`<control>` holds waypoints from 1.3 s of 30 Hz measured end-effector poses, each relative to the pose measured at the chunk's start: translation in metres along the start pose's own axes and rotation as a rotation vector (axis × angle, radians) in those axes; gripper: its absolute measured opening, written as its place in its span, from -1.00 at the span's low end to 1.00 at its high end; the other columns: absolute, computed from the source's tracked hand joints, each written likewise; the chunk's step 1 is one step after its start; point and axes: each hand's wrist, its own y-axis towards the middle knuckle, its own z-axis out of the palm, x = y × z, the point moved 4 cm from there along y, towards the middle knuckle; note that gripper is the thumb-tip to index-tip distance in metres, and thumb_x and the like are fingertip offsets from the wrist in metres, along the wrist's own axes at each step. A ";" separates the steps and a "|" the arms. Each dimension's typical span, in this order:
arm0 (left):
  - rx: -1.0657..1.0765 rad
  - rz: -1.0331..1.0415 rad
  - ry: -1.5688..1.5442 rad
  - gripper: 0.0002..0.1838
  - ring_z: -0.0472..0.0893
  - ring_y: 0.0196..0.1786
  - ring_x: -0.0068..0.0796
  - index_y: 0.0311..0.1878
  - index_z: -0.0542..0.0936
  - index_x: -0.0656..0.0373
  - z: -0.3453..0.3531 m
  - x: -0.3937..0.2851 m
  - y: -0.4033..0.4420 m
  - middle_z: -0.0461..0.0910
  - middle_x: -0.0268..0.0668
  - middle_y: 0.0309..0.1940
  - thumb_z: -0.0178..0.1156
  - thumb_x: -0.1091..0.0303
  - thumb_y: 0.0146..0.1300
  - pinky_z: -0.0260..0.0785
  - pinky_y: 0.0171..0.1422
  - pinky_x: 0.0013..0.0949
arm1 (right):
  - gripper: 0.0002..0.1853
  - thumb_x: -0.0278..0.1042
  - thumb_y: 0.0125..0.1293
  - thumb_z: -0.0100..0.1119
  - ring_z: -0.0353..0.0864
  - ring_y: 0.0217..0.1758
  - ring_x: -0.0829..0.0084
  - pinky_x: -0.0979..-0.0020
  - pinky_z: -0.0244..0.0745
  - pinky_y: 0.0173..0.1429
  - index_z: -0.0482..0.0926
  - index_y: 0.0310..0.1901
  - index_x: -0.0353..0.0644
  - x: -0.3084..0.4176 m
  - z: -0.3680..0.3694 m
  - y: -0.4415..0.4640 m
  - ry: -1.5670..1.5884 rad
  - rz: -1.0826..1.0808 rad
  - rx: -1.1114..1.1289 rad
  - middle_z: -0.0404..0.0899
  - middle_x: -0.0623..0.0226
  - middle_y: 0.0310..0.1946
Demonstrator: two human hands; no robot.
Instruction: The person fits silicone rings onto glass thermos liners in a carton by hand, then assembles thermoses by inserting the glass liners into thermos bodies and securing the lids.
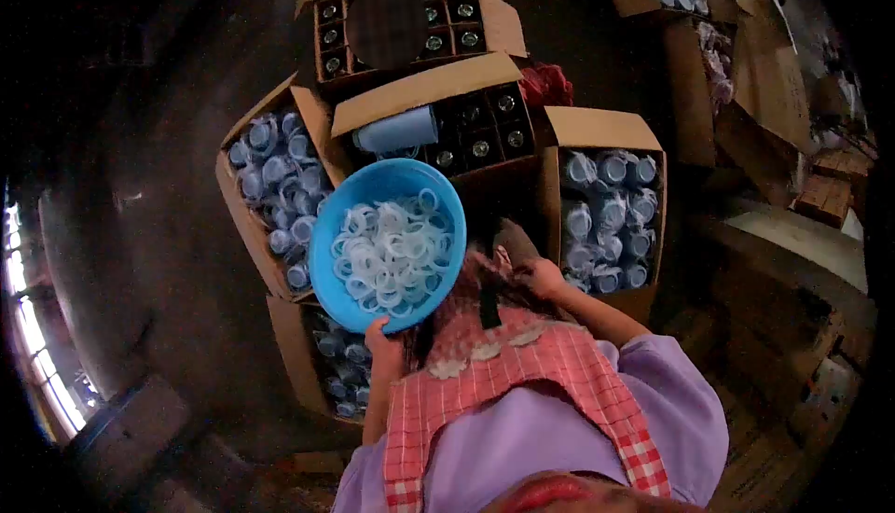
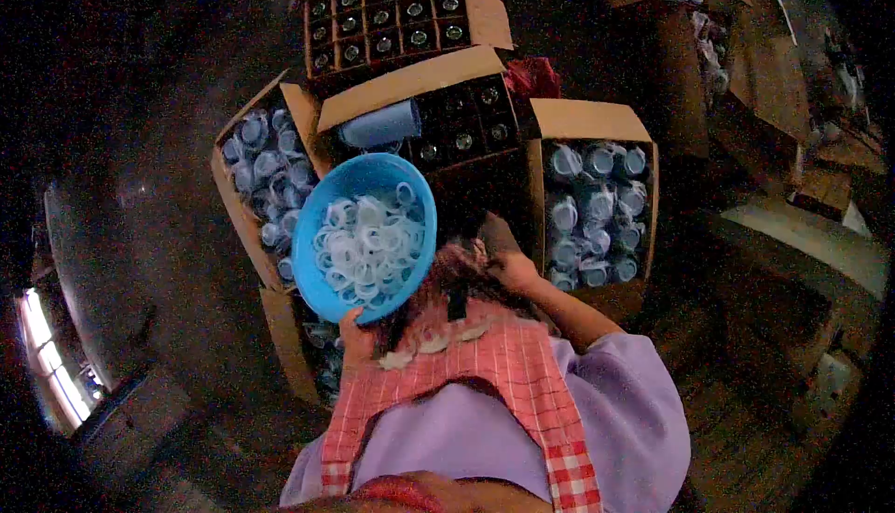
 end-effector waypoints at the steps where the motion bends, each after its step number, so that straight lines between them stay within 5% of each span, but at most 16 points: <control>1: 0.085 0.465 0.295 -0.46 0.48 -0.20 -0.08 -0.10 0.41 0.23 0.020 -0.020 -0.002 0.47 -0.03 -0.22 0.33 0.50 -0.27 0.37 -0.13 -0.10 | -0.64 -0.09 0.07 0.16 0.50 -0.10 0.11 0.23 0.41 -0.06 0.57 -0.13 -0.10 -0.021 -0.007 0.023 0.076 0.058 0.018 0.53 0.11 -0.16; 2: 0.106 0.470 0.375 -0.47 0.50 -0.21 -0.13 -0.13 0.41 0.23 0.029 -0.027 0.001 0.50 -0.08 -0.24 0.36 0.49 -0.28 0.38 -0.13 -0.12 | -0.65 -0.13 0.07 0.17 0.51 -0.13 0.10 0.22 0.42 -0.10 0.56 -0.13 -0.11 -0.042 -0.008 0.054 0.071 0.039 -0.024 0.54 0.08 -0.17; 4: 0.102 0.001 -0.152 -0.55 0.50 -0.16 -0.14 -0.13 0.42 0.23 0.057 -0.030 0.000 0.49 -0.08 -0.22 0.32 0.44 -0.16 0.38 -0.09 -0.15 | -0.66 -0.16 0.08 0.16 0.49 -0.09 0.11 0.23 0.42 -0.08 0.55 -0.11 -0.10 -0.082 -0.006 0.114 0.087 0.039 -0.138 0.52 0.10 -0.14; 6: 0.180 0.017 -0.129 -0.61 0.49 -0.14 -0.15 -0.14 0.42 0.24 0.073 -0.002 0.012 0.48 -0.09 -0.20 0.26 0.38 -0.07 0.38 -0.08 -0.15 | -0.66 -0.21 0.07 0.16 0.46 -0.04 0.13 0.23 0.42 -0.05 0.53 -0.09 -0.09 -0.089 -0.029 0.180 0.012 0.040 -0.206 0.51 0.12 -0.11; 7: 0.261 0.248 0.169 -0.63 0.49 -0.13 -0.15 -0.15 0.41 0.27 0.069 0.037 0.001 0.47 -0.10 -0.20 0.22 0.36 -0.05 0.38 -0.09 -0.13 | -0.65 -0.24 0.06 0.16 0.44 0.00 0.13 0.23 0.41 -0.03 0.52 -0.07 -0.08 -0.082 -0.043 0.201 -0.068 0.048 -0.205 0.50 0.13 -0.08; 8: 0.271 0.096 0.070 -0.64 0.48 -0.12 -0.14 -0.15 0.41 0.28 0.074 0.047 0.004 0.46 -0.10 -0.19 0.19 0.38 -0.06 0.37 -0.05 -0.11 | -0.64 -0.27 0.05 0.16 0.42 0.03 0.14 0.23 0.41 -0.01 0.51 -0.06 -0.07 -0.077 -0.053 0.223 -0.147 0.060 -0.195 0.48 0.15 -0.06; 10: 0.067 -0.822 -0.735 -0.64 0.46 -0.10 -0.11 -0.15 0.40 0.30 0.095 0.056 0.003 0.44 -0.10 -0.18 0.13 0.43 -0.09 0.36 0.01 -0.07 | -0.61 -0.33 0.03 0.16 0.38 0.06 0.13 0.20 0.38 0.03 0.49 -0.03 -0.05 -0.082 -0.057 0.286 -0.316 -0.012 -0.188 0.45 0.16 -0.04; 12: -0.141 -1.055 -0.893 -0.64 0.45 -0.08 -0.08 -0.16 0.40 0.32 0.102 0.052 -0.007 0.42 -0.09 -0.16 0.07 0.47 -0.12 0.34 0.07 -0.04 | -0.56 -0.38 -0.01 0.17 0.35 0.08 0.12 0.16 0.34 0.06 0.45 0.01 -0.03 -0.095 -0.047 0.324 -0.424 -0.154 -0.280 0.43 0.17 -0.02; 15: -0.289 -1.051 -0.870 -0.54 0.41 -0.02 -0.02 -0.06 0.37 0.35 0.100 0.027 0.021 0.40 -0.10 -0.12 0.05 0.49 -0.15 0.28 0.14 0.04 | -0.46 -0.41 -0.01 0.17 0.27 0.17 0.10 0.12 0.23 0.17 0.35 0.09 -0.01 -0.057 -0.095 0.386 -0.497 -0.389 -0.599 0.38 0.17 0.03; 16: -0.261 -1.084 -0.850 -0.45 0.38 0.03 0.00 0.03 0.31 0.38 0.109 -0.008 0.055 0.37 -0.11 -0.06 0.03 0.48 -0.18 0.27 0.14 0.09 | -0.40 -0.40 0.02 0.16 0.20 0.23 0.07 0.10 0.15 0.24 0.27 0.17 0.05 -0.035 -0.124 0.411 -0.448 -0.308 -0.533 0.29 0.14 0.13; 17: -0.289 -1.084 -0.847 -0.43 0.38 0.04 0.00 0.04 0.30 0.37 0.111 0.008 0.051 0.37 -0.11 -0.05 0.03 0.48 -0.18 0.27 0.15 0.08 | -0.34 -0.39 0.06 0.14 0.12 0.30 0.04 0.08 0.08 0.31 0.18 0.24 0.11 -0.023 -0.143 0.421 -0.402 -0.235 -0.477 0.21 0.10 0.22; 20: -0.257 -0.961 -0.875 -0.40 0.38 0.05 -0.02 0.08 0.29 0.34 0.107 0.038 0.093 0.38 -0.11 -0.03 0.02 0.46 -0.18 0.27 0.16 0.05 | -0.28 -0.26 0.12 0.13 -0.06 0.39 0.06 0.08 -0.08 0.38 0.03 0.31 0.20 0.023 -0.210 0.459 -0.380 -0.451 -0.816 0.01 0.17 0.33; 24: -0.267 -0.828 -0.765 -0.41 0.41 0.03 -0.10 0.08 0.31 0.28 0.129 0.029 0.183 0.40 -0.14 -0.05 0.00 0.44 -0.16 0.28 0.16 -0.02 | -0.34 -0.19 0.17 0.07 -0.08 0.41 0.17 0.14 -0.07 0.39 0.07 0.31 0.14 0.018 -0.228 0.532 -0.518 -0.316 -0.853 -0.01 0.34 0.35; 28: -0.282 -0.687 -0.874 -0.43 0.44 -0.04 -0.18 0.06 0.35 0.27 0.180 0.024 0.307 0.40 -0.19 -0.07 0.05 0.48 -0.17 0.34 0.08 -0.09 | -0.30 0.02 0.17 0.06 -0.10 0.42 0.17 0.08 -0.08 0.39 0.03 0.32 0.20 -0.028 -0.210 0.574 -0.630 -0.165 -0.622 -0.07 0.40 0.37; 35: -0.023 -0.494 -1.014 -0.52 0.46 -0.10 -0.18 -0.01 0.35 0.31 0.306 0.017 0.502 0.41 -0.17 -0.17 0.16 0.55 -0.10 0.40 -0.08 -0.10 | -0.35 -0.12 0.11 0.16 -0.06 0.40 0.18 0.13 0.15 0.31 0.18 0.25 0.11 -0.057 -0.206 0.592 -0.649 -0.405 -0.708 -0.04 0.37 0.36; 39: 0.116 -0.429 -1.025 -0.54 0.45 -0.13 -0.19 -0.02 0.36 0.28 0.356 0.028 0.545 0.42 -0.18 -0.16 0.19 0.46 -0.05 0.39 -0.11 -0.13 | -0.50 -0.39 0.09 0.16 0.25 0.24 0.15 0.27 0.25 0.22 0.38 0.13 -0.05 -0.072 -0.190 0.560 -0.331 -0.502 -0.760 0.32 0.23 0.16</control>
